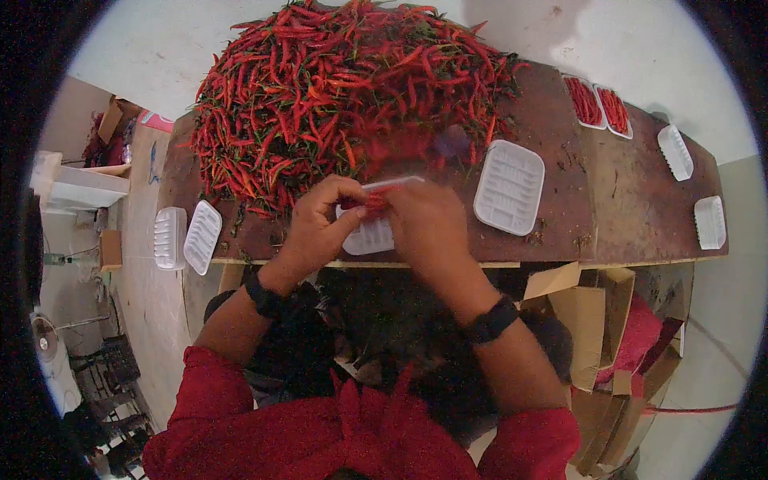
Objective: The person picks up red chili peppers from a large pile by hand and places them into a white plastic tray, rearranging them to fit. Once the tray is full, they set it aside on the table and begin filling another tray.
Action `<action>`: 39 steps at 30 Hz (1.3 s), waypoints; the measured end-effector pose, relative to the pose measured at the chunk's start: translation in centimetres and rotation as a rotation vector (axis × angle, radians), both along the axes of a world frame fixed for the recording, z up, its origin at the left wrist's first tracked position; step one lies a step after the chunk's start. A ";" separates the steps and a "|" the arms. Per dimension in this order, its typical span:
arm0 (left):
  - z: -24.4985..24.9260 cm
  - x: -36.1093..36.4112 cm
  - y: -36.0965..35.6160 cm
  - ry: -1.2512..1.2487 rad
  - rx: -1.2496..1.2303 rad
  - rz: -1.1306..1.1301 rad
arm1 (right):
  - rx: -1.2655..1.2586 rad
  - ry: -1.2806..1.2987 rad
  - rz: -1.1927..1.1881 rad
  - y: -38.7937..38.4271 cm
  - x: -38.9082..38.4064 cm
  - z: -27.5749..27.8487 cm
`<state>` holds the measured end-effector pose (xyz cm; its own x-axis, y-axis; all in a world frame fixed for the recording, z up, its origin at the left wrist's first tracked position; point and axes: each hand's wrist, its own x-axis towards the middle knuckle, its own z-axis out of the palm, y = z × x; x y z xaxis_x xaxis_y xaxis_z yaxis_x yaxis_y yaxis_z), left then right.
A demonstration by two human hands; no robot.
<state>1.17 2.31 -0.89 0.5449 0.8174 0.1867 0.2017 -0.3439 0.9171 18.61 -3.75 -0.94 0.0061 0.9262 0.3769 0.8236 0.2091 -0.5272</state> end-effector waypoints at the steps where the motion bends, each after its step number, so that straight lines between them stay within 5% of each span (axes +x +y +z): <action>1: 0.3 -0.1 0.1 0.000 0.000 -0.001 | -0.016 -0.028 -0.002 0.1 0.1 -0.1; 6: 0.5 -1.0 0.9 0.252 0.345 -0.040 | -0.028 -0.038 -0.003 0.4 0.2 -0.3; 15: -0.3 -1.4 1.2 0.372 0.421 -0.004 | -0.007 -0.010 -0.056 0.3 -0.2 0.0; 23: -0.2 -1.2 1.2 0.359 0.383 -0.005 | -0.389 -0.193 0.022 -0.7 -0.2 -0.3; 39: -0.7 -0.7 1.3 0.421 0.401 -0.005 | -0.373 -0.202 0.062 -0.9 -0.2 -0.4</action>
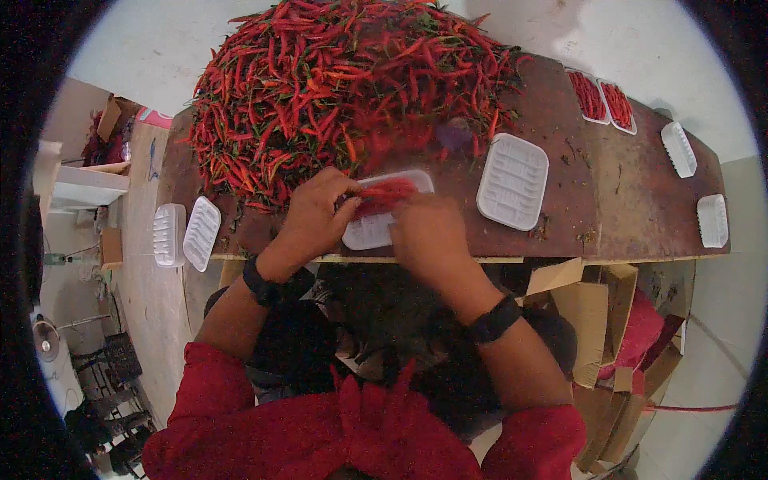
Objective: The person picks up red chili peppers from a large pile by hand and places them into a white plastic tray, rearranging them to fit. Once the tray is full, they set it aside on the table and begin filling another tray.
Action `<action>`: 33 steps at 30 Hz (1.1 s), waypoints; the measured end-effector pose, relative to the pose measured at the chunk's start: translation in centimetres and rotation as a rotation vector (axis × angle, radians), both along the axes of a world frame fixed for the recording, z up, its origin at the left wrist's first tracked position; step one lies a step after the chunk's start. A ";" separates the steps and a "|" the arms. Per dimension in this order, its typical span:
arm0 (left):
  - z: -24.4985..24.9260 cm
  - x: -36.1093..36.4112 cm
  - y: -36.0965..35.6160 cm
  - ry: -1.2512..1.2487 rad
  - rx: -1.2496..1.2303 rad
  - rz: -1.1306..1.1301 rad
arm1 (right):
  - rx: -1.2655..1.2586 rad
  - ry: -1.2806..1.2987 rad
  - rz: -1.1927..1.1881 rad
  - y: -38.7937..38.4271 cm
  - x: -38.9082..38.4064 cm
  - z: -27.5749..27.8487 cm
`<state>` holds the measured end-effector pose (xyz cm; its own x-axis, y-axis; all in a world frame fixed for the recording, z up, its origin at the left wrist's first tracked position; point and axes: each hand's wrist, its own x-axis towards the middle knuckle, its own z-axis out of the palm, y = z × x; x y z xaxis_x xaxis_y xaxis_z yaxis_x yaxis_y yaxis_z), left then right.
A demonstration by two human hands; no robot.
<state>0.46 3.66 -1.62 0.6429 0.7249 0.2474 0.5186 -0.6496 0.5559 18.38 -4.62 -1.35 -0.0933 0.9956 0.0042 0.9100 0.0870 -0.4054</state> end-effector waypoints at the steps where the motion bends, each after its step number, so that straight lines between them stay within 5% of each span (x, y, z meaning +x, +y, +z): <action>1: -0.1 0.0 0.0 0.000 0.000 -0.001 | 0.041 0.004 0.018 0.1 0.1 -0.3; 33: -0.1 0.0 0.0 0.226 0.138 -0.026 | 0.063 0.027 0.034 0.2 0.1 -0.9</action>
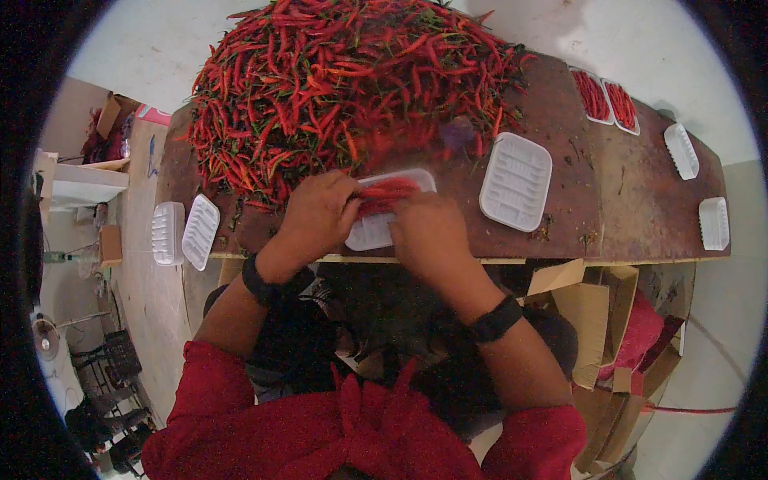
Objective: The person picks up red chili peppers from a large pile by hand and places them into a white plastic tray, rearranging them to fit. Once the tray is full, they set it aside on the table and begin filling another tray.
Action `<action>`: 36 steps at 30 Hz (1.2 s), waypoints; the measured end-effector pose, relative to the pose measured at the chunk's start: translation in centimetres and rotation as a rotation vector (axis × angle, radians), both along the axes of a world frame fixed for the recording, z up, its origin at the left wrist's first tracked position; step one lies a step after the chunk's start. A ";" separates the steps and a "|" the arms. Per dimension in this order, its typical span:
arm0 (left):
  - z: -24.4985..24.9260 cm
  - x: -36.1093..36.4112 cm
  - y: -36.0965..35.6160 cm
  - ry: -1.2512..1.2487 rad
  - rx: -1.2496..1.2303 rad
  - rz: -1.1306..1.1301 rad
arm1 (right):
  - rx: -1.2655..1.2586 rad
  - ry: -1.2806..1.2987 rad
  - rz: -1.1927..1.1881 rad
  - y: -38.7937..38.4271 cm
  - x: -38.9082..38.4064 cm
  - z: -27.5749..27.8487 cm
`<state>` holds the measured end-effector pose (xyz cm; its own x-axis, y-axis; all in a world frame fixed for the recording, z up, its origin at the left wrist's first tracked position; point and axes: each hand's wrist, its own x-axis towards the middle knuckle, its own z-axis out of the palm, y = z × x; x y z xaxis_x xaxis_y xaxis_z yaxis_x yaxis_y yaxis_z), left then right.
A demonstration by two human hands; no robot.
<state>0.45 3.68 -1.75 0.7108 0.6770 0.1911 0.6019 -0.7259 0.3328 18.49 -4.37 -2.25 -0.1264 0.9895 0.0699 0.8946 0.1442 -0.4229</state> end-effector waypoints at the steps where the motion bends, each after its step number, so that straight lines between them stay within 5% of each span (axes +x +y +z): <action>1: 0.0 0.0 0.0 0.000 -0.001 -0.001 | 0.001 -0.014 -0.002 0.0 0.0 0.0; 36: -0.4 0.5 0.2 -0.040 0.062 -0.063 | -0.026 0.027 -0.018 0.2 0.0 0.4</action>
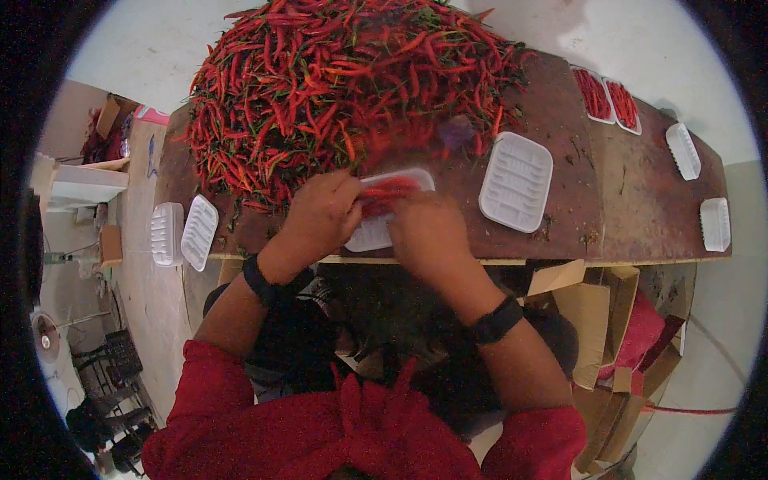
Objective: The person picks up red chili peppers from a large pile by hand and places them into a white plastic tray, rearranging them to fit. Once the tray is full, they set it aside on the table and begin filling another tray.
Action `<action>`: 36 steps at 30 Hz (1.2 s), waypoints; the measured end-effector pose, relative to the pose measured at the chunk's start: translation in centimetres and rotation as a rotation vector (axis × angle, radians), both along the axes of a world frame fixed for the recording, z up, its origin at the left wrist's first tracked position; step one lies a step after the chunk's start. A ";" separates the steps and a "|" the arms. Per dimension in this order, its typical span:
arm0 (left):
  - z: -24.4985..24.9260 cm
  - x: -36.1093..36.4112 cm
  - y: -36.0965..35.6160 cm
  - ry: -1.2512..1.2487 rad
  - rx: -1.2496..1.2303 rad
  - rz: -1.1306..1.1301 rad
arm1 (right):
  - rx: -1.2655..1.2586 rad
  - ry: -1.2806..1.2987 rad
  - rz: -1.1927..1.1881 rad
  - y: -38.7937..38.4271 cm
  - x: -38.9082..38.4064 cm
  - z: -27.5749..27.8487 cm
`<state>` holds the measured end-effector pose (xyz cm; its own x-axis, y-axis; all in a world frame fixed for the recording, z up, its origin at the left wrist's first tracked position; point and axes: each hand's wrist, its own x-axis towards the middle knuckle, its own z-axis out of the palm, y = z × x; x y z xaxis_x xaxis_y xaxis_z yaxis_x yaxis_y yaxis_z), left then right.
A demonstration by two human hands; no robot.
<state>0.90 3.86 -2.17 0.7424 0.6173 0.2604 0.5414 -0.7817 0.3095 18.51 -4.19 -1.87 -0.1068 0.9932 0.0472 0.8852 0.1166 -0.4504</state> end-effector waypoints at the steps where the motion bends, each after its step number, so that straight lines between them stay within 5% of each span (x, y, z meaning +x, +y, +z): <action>1: 0.0 0.0 0.0 0.000 0.000 0.001 | -0.007 -0.012 0.000 0.0 0.0 0.1; 31: 1.4 -1.3 0.9 -0.136 -0.186 -0.045 | 0.122 0.144 -0.011 1.5 1.4 0.7; 36: 2.6 -1.8 -0.6 -0.354 -0.674 0.134 | 0.086 0.320 -0.076 0.3 -0.3 3.0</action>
